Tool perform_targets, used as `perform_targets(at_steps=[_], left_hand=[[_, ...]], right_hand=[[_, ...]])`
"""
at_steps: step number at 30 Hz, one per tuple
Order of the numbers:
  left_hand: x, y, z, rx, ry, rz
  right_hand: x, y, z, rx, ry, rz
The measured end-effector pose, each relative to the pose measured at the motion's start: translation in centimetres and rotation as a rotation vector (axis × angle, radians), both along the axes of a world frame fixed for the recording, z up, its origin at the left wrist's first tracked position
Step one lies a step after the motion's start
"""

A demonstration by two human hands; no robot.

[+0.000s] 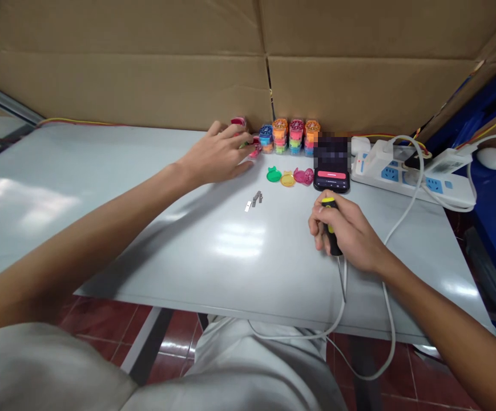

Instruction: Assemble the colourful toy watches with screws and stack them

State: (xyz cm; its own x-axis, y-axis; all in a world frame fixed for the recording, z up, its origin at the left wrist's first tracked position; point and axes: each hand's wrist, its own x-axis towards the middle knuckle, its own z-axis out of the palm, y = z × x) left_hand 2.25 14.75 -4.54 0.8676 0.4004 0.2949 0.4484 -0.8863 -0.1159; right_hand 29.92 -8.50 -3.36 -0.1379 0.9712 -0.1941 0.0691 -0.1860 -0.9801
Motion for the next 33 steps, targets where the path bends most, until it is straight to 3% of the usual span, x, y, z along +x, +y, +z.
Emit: perform_targets(at_steps=[6, 13, 16, 19, 23, 28, 33], left_hand=[[-0.3, -0.5, -0.5, -0.055, -0.066, 0.05], [0.5, 0.1, 0.1, 0.03, -0.025, 0.094], [-0.1, -1.3, 0.8, -0.019, 0.001, 0.106], [-1.1, -3.4, 1.2, -0.174, 0.014, 0.131], [-2.0, -5.4, 1.5, -0.307, -0.075, 0.152], [-2.4, -8.1, 3.3, -0.362, -0.254, 0.062], [-1.9, -12.0, 3.6, -0.618, -0.182, -0.246]], right_hand=[[0.3, 0.2, -0.3, 0.005, -0.083, -0.033], [-0.1, 0.1, -0.1, -0.009, -0.113, -0.041], [-0.1, 0.2, 0.1, 0.041, -0.11, -0.168], [0.0, 0.5, 0.6, 0.106, -0.091, -0.333], [0.1, 0.9, 0.9, 0.184, -0.03, -0.417], [0.4, 1.4, 0.3, 0.318, 0.029, -0.414], [0.2, 1.0, -0.2, 0.276, -0.012, -0.323]])
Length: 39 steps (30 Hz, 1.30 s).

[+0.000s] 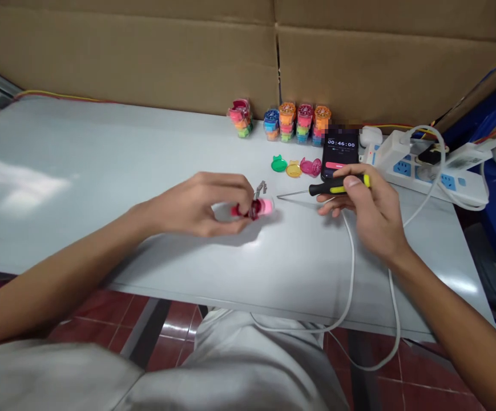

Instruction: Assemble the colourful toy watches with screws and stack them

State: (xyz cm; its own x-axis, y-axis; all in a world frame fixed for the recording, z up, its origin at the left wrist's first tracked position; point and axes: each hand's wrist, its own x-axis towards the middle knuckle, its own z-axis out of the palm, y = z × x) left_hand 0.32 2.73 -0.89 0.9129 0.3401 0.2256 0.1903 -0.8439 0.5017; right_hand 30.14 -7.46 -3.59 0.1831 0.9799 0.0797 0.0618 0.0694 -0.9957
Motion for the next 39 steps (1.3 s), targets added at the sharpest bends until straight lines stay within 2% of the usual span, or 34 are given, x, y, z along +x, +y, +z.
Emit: perform_targets(at_steps=[3, 5, 7, 10, 13, 16, 23, 33, 39], left_hand=[[0.3, -1.3, -0.5, -0.042, 0.032, -0.109], [0.4, -1.4, -0.7, -0.057, 0.031, -0.113], [0.3, -1.0, -0.7, -0.067, -0.009, -0.069], [0.2, 0.0, -0.9, -0.027, -0.081, 0.067], [0.1, 1.0, -1.6, 0.052, -0.077, 0.197], [0.1, 1.6, -2.5, 0.068, -0.048, 0.265], [0.5, 1.7, -3.6, 0.083, -0.031, 0.239], [1.0, 1.2, -4.0, 0.138, -0.083, 0.218], [1.1, 1.1, -3.5, -0.024, -0.144, 0.313]], right_hand=[[-0.5, -0.5, 0.0, -0.018, 0.002, 0.055], [-0.8, -0.7, 0.0, -0.024, -0.007, 0.084], [-1.0, -0.9, -0.1, -0.033, -0.028, 0.1], [-1.1, -0.9, -0.4, -0.036, -0.049, 0.109], [-1.0, -0.9, -0.7, -0.026, -0.046, 0.126], [-0.9, -0.9, -1.0, -0.017, -0.052, 0.153], [-1.1, -1.1, -0.5, -0.022, -0.045, 0.158], [-1.2, -1.4, 0.4, -0.016, -0.016, 0.138], [-0.7, -0.9, 0.4, 0.079, 0.04, 0.063]])
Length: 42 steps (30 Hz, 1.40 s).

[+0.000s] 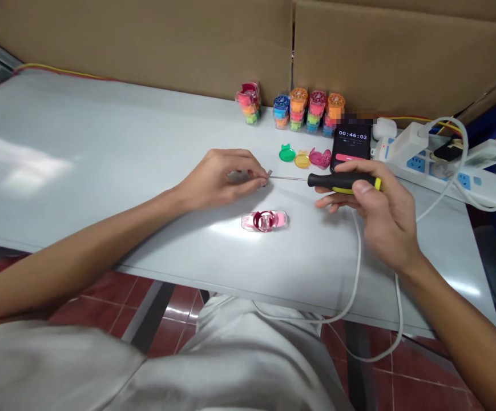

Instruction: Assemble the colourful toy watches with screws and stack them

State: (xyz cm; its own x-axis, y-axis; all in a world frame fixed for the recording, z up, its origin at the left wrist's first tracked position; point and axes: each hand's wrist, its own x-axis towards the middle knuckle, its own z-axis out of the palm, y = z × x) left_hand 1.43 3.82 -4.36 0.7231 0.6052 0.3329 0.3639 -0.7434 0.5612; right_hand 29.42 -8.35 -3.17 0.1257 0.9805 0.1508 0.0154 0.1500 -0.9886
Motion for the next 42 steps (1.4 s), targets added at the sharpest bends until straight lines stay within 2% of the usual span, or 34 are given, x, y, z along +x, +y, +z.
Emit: perform_targets(at_steps=[3, 5, 9, 14, 18, 22, 26, 32, 37, 42], left_hand=[[0.1, -0.4, 0.4, -0.064, -0.014, 0.01], [0.1, -1.0, 0.8, -0.04, -0.027, -0.041], [0.1, -2.5, 1.4, 0.177, -0.017, -0.181], [-0.7, -4.0, 0.9, 0.415, 0.148, -0.18], [-1.5, -5.1, 0.5, 0.565, 0.038, -0.254], [-1.7, -6.3, 1.0, 0.728, -0.062, -0.373], [-1.6, -6.8, 0.8, 0.671, -0.04, -0.361], [-1.8, -6.6, -0.3, 0.647, 0.157, -0.338], [-1.6, -6.6, -0.2, 0.792, 0.037, -0.33], [-1.6, -6.5, -0.4, 0.842, 0.008, -0.342]], right_hand=[[0.0, 0.0, 0.3, -0.001, -0.009, -0.036], [0.0, -0.1, 0.5, -0.033, -0.022, -0.047], [-0.1, 0.0, 0.8, -0.046, -0.017, -0.058], [0.2, 0.0, 0.8, -0.046, -0.03, -0.045], [0.4, -0.1, 0.6, -0.061, -0.067, -0.004], [0.2, -0.3, 0.7, -0.095, -0.065, -0.001], [0.1, -0.4, 0.8, -0.095, -0.059, 0.019], [0.2, -0.5, 0.6, -0.096, -0.076, 0.032], [0.2, -0.7, 0.5, -0.126, -0.071, 0.076], [0.1, -0.7, 0.5, -0.164, -0.079, 0.09]])
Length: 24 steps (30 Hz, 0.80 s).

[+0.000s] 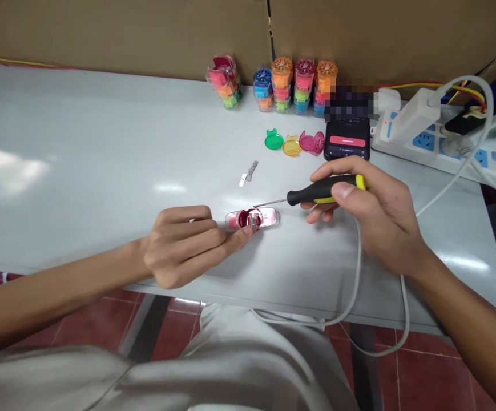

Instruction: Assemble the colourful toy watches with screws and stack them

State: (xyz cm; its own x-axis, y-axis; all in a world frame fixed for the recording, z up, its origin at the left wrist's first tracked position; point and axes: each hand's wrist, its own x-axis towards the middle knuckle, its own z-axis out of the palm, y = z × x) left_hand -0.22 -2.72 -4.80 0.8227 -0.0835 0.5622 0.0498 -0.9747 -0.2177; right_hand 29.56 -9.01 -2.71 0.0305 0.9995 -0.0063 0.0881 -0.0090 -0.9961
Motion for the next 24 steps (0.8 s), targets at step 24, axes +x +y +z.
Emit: perform_targets(at_steps=[24], left_hand=[[0.0, 0.3, -1.6, -0.446, -0.07, 0.225]], right_hand=[[0.6, 0.3, 0.1, 0.085, 0.021, 0.023]])
